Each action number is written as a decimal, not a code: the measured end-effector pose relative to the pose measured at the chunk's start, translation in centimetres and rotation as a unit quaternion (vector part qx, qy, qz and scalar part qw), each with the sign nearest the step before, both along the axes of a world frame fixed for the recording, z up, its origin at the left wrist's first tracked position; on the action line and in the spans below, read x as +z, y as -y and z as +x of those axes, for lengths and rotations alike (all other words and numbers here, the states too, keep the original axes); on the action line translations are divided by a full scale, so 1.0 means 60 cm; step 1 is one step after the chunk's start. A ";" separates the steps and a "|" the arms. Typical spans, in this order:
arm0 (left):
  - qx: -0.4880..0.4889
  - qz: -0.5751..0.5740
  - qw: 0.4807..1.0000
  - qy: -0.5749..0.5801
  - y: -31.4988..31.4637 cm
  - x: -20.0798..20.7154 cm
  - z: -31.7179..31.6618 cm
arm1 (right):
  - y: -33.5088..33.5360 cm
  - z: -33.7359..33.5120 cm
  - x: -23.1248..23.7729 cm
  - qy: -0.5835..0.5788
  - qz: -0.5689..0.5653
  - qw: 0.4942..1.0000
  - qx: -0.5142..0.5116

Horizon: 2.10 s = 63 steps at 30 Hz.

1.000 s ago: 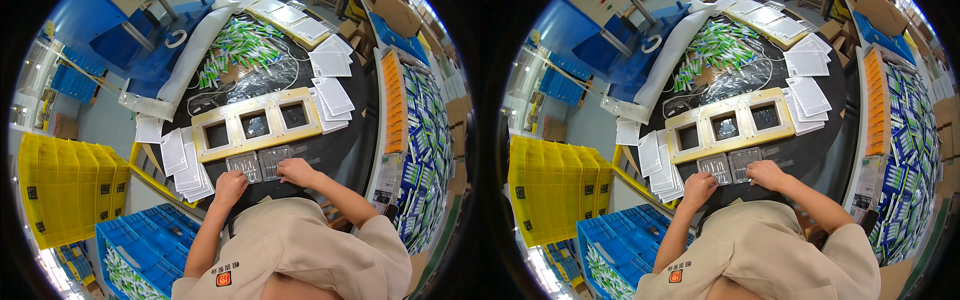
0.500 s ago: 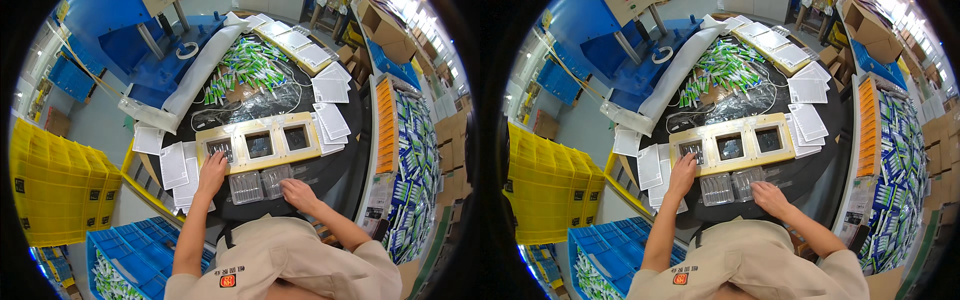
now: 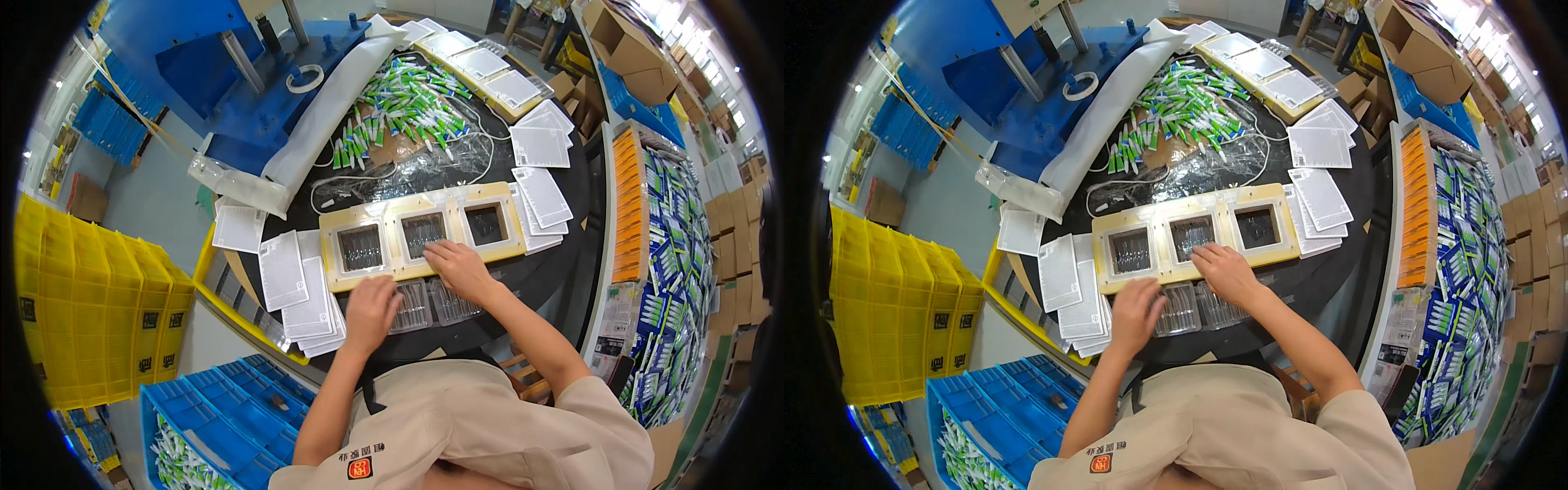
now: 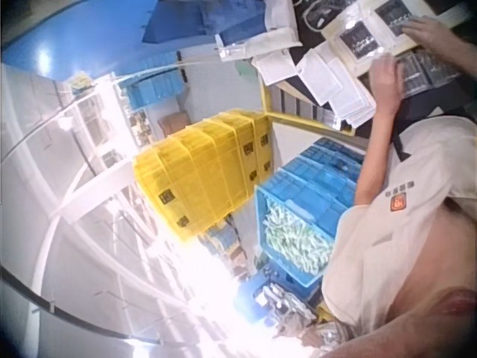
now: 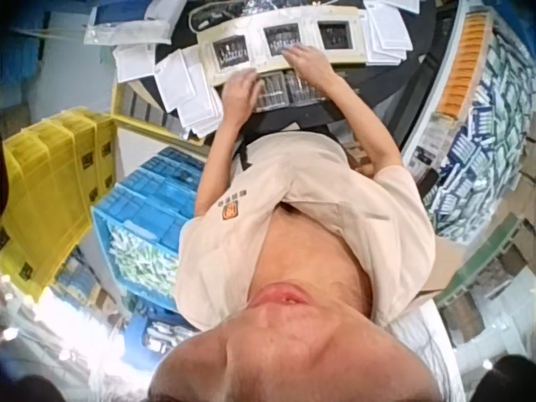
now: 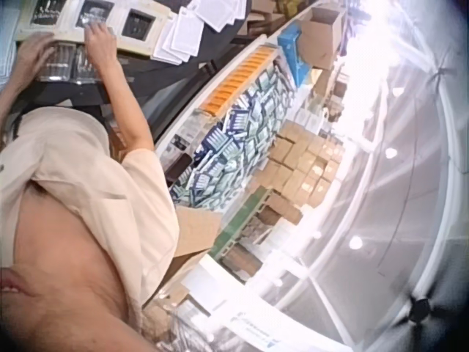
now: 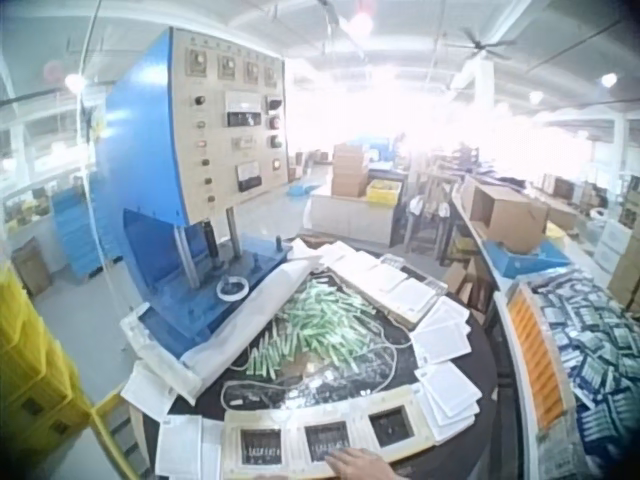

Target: The person repeatedly places green cylindrical batteries into a three-compartment wooden jig, then covers each compartment with a white paper sheet. The person continues this cycle, moving completed units aside and refilling the jig from a pile of batteries on the table.

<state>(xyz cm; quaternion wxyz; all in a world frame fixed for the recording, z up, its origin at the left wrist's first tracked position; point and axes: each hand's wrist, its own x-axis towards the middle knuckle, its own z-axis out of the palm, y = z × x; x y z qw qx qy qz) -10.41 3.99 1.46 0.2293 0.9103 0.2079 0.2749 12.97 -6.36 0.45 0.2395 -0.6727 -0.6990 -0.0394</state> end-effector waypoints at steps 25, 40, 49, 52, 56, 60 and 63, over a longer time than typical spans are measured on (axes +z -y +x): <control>0.123 -0.015 0.915 -0.384 -0.082 -0.024 -0.224 | 0.152 -0.028 -0.032 -0.026 -0.115 0.984 0.134; 0.126 -0.002 0.954 -0.272 -0.063 -0.076 -0.211 | 0.094 0.155 0.000 -0.055 -0.032 0.998 -0.024; 0.155 -0.035 0.962 -0.224 -0.105 -0.031 -0.179 | 0.053 0.179 0.008 -0.007 -0.167 0.986 -0.023; 0.211 -0.025 0.969 -0.123 -0.178 -0.004 -0.123 | 0.056 0.165 0.020 0.046 -0.129 0.990 -0.022; 0.180 -0.167 0.968 0.056 -0.348 -0.024 0.048 | 0.082 0.146 0.014 0.113 -0.108 0.987 -0.043; 0.157 0.004 0.979 -0.131 -0.470 -0.070 0.189 | 0.097 0.126 0.010 0.135 -0.073 0.981 -0.122; 0.162 0.066 0.957 -0.230 -0.480 -0.099 0.222 | 0.090 0.123 0.009 0.122 -0.113 0.977 -0.134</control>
